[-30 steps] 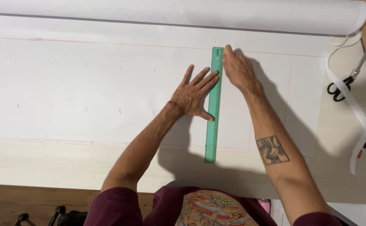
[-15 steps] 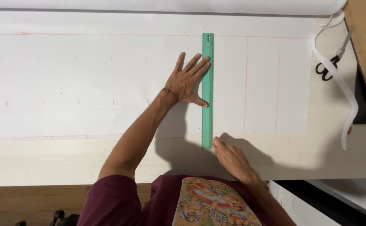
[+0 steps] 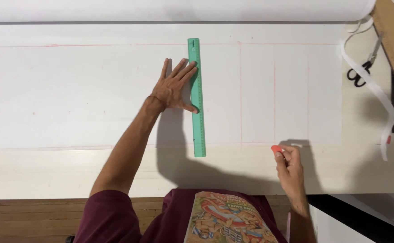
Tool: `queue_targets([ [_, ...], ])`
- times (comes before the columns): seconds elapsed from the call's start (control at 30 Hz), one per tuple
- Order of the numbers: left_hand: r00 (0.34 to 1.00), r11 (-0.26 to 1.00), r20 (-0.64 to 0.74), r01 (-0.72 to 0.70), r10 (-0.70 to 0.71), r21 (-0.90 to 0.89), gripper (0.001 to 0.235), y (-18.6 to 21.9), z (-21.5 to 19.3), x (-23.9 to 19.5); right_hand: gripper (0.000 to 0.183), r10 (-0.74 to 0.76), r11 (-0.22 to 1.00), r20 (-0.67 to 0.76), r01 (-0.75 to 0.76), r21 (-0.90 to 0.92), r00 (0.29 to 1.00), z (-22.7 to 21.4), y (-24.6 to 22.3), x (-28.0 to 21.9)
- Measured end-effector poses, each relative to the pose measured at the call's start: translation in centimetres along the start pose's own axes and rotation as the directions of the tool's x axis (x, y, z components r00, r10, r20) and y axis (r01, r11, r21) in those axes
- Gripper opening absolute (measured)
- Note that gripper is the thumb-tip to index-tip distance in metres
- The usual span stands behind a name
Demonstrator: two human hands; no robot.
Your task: Marking a grid or pattern on a large roll of paper using a ruler and chalk
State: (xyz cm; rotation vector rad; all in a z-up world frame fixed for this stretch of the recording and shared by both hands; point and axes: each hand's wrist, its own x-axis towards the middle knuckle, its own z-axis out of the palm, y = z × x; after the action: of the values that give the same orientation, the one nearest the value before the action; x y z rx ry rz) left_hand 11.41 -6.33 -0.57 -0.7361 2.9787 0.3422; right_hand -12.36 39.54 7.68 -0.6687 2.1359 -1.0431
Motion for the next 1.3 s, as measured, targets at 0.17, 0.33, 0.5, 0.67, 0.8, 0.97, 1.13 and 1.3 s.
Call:
queue_targets([
  [0.17,0.999,0.999,-0.037,-0.035,0.035,-0.007,0.166,-1.0,0.2,-0.9,0.032,-0.019,1.000,0.031,0.019,0.001,0.999,3.3,-0.7,-0.7],
  [0.33,0.994,0.996,-0.064,-0.089,0.088,-0.010,0.165,0.3,0.1,-0.1,0.031,-0.055,0.998,0.066,0.057,-0.032,0.996,4.4,0.0,0.6],
  [0.5,0.990,0.995,-0.097,-0.098,0.099,0.010,0.165,0.8,0.7,0.2,0.030,-0.077,0.997,0.053,0.078,-0.028,0.996,4.0,-2.0,1.1],
  [0.67,0.991,0.995,-0.085,-0.101,0.102,0.011,0.164,1.0,0.6,0.0,0.030,-0.080,0.997,0.055,0.081,-0.013,0.995,4.2,-2.4,1.3],
  [0.8,0.992,0.995,-0.071,-0.101,0.102,0.019,0.163,1.0,0.5,0.0,0.033,-0.118,0.993,0.069,0.119,-0.006,0.991,4.8,-1.6,1.9],
  [0.97,0.990,0.994,-0.086,-0.108,0.110,0.029,0.164,1.1,0.5,-0.1,0.035,-0.117,0.992,0.091,0.121,-0.037,0.989,6.9,-2.7,3.9],
  [1.13,0.990,0.993,-0.086,-0.114,0.115,0.026,0.163,1.0,0.4,-0.2,0.042,-0.195,0.976,0.124,0.205,-0.069,0.973,10.0,-3.6,9.2],
  [1.3,0.983,0.992,-0.130,-0.124,0.127,0.026,0.164,0.8,1.0,0.0,0.044,-0.360,0.915,0.115,0.374,-0.148,0.926,12.7,-8.4,18.2],
])
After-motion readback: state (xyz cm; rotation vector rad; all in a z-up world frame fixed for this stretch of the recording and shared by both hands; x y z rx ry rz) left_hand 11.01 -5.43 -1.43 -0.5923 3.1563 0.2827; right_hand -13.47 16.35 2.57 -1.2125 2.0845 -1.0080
